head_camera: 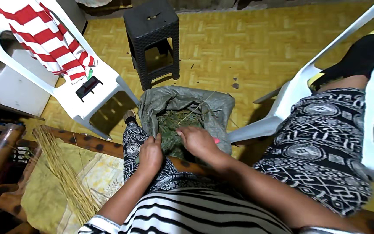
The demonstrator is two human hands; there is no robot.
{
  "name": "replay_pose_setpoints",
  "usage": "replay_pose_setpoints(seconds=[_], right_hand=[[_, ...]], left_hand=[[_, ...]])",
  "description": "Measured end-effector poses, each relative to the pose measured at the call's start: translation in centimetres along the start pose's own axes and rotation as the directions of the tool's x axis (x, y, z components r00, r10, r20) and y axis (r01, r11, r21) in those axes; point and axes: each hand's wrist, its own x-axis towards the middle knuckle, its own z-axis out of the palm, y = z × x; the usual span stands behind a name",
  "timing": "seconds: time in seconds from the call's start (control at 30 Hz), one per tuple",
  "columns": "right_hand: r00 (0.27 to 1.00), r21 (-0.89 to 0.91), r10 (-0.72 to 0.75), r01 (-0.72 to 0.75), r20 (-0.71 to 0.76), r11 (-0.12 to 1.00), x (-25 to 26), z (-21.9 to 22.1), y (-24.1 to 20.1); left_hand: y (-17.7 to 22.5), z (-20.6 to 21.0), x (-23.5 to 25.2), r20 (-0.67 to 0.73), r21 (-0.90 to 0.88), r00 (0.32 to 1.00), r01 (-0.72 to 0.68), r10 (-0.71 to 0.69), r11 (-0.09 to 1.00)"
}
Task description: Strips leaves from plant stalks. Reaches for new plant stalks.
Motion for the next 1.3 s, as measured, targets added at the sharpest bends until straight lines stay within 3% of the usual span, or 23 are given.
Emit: replay_pose_setpoints(seconds=[0.17, 0.27, 0.33, 0.4, 0.43, 0.5, 0.57, 0.6, 0.67, 0.73, 0.8, 0.9, 0.97, 1.13, 1.3], right_hand=[[0.995, -0.069, 0.013, -0.020, -0.101, 0.997, 0.5, 0.2, 0.7], [0.979, -0.034, 0.098, -0.106, -0.178, 0.994, 1.3, -0.7, 2.6], [0.968, 0.104, 0.180, -0.163, -0.178, 0.981, 1.8, -1.4, 3.8], [0.961, 0.356, 0.260, -0.211, -0.097, 0.911, 1.9, -1.7, 3.8], [0.955, 0.521, 0.297, -0.240, -0.027, 0.819, 2.0, -1.6, 3.5], [0.935, 0.825, 0.324, -0.295, 0.145, 0.483, 2.1, -0.6, 2.7], [0.919, 0.932, 0.271, -0.333, 0.287, 0.141, 2.2, -0.1, 2.5], [0.914, 0.939, 0.254, -0.340, 0.315, 0.059, 2.2, -0.1, 2.6], [0.908, 0.943, 0.268, -0.333, 0.321, 0.002, 2.4, -0.4, 3.1], [0.913, 0.953, 0.295, -0.303, 0.281, 0.031, 2.5, -0.6, 3.7], [0.928, 0.950, 0.317, -0.260, 0.195, 0.175, 2.5, -0.5, 4.2], [0.962, 0.716, 0.273, -0.189, -0.003, 0.672, 2.0, -0.2, 4.0], [0.989, 0.490, 0.140, -0.095, -0.054, 0.866, 1.0, 0.0, 3.2], [0.990, 0.218, -0.140, 0.137, 0.000, 0.966, -1.1, 2.3, 0.6], [0.991, 0.079, -0.136, 0.134, 0.008, 0.988, -0.8, 2.5, 0.5]], left_hand=[[-0.1, -0.1, -0.2, -0.003, -0.026, 1.000, 0.000, 0.000, 1.000], [-0.6, -0.4, -0.3, -0.014, -0.039, 1.000, -0.002, 0.002, 0.999], [-0.7, -0.8, -0.4, 0.038, -0.059, 0.999, 0.027, -0.025, 0.998], [-0.6, -1.1, -0.2, 0.124, -0.111, 0.991, 0.073, -0.059, 0.991], [-0.4, -1.2, -0.1, 0.162, -0.145, 0.985, 0.091, -0.067, 0.985], [0.0, -1.2, 0.2, 0.208, -0.206, 0.977, 0.097, -0.054, 0.974], [0.1, -1.3, 0.3, 0.246, -0.259, 0.969, 0.092, -0.026, 0.961], [0.0, -1.3, 0.4, 0.276, -0.281, 0.961, 0.099, -0.018, 0.955], [-0.6, -1.6, 0.5, 0.351, -0.321, 0.936, 0.132, -0.012, 0.938], [-1.2, -1.9, 0.5, 0.399, -0.357, 0.917, 0.166, -0.011, 0.919], [-1.8, -1.8, 0.6, 0.430, -0.366, 0.903, 0.198, -0.024, 0.909], [-1.9, -1.3, 0.8, 0.429, -0.359, 0.901, 0.243, -0.073, 0.901], [-1.3, -1.1, 1.1, 0.418, -0.338, 0.902, 0.263, -0.106, 0.904], [0.2, -0.7, 2.2, 0.408, -0.320, 0.900, 0.297, -0.152, 0.899], [0.8, -0.9, 2.6, 0.397, -0.323, 0.909, 0.270, -0.129, 0.907]])
